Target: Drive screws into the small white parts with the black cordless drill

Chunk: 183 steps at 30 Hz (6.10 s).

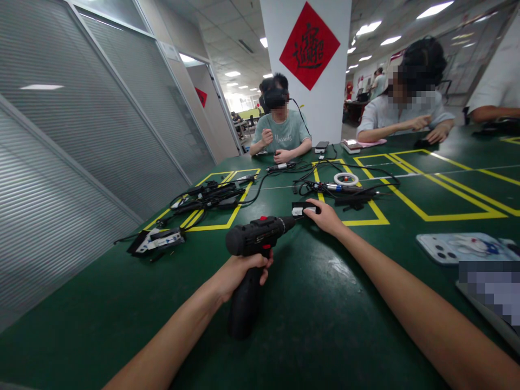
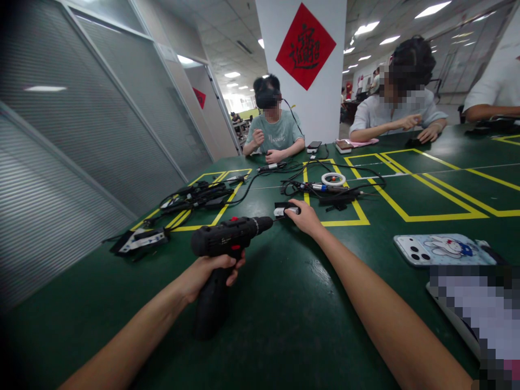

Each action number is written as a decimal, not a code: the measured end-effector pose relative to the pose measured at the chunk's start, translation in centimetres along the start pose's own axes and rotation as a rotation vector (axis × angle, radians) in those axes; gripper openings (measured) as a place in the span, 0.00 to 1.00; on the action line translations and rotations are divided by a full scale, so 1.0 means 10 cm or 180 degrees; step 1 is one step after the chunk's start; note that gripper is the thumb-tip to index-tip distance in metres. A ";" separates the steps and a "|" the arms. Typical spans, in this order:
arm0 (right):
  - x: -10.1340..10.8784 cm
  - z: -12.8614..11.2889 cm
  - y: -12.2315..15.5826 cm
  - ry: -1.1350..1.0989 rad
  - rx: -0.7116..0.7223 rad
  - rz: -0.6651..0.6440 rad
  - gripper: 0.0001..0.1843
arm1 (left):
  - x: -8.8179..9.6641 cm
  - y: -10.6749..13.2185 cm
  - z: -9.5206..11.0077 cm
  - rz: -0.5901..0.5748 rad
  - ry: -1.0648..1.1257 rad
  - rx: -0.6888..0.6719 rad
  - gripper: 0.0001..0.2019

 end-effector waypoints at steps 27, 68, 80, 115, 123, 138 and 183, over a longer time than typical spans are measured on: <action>-0.02 0.04 -0.01 -0.0017 0.0006 -0.0004 0.23 | 0.02 -0.01 -0.01 0.0007 -0.0085 -0.0015 0.09; 0.00 -0.01 0.00 0.0017 0.0041 0.0010 0.22 | 0.05 -0.01 -0.03 0.0118 -0.0030 0.0063 0.10; 0.00 -0.02 0.01 0.0038 0.0076 0.0027 0.21 | 0.05 -0.01 -0.04 0.0145 0.0017 0.0091 0.11; 0.00 0.02 0.00 0.0023 -0.0035 0.0030 0.22 | 0.03 -0.03 -0.02 0.0055 -0.0016 0.0025 0.10; 0.00 0.01 0.00 -0.0003 -0.0003 0.0038 0.23 | 0.03 -0.03 -0.02 0.0016 -0.0083 -0.0006 0.10; 0.00 0.01 0.00 0.0054 0.0019 0.0018 0.23 | 0.03 -0.02 -0.02 0.0054 -0.0090 0.0025 0.10; 0.00 0.01 0.01 0.0007 -0.0016 0.0000 0.22 | 0.01 -0.01 -0.01 0.0017 0.0032 0.0003 0.09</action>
Point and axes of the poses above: each hand's wrist, its own y-axis away from the middle knuckle, its own x-axis out of the back of the hand, z = x × y, the point moved 10 cm from there along -y, towards the middle knuckle, and after that the axes turned 2 degrees about x, right-handed, at the moved point
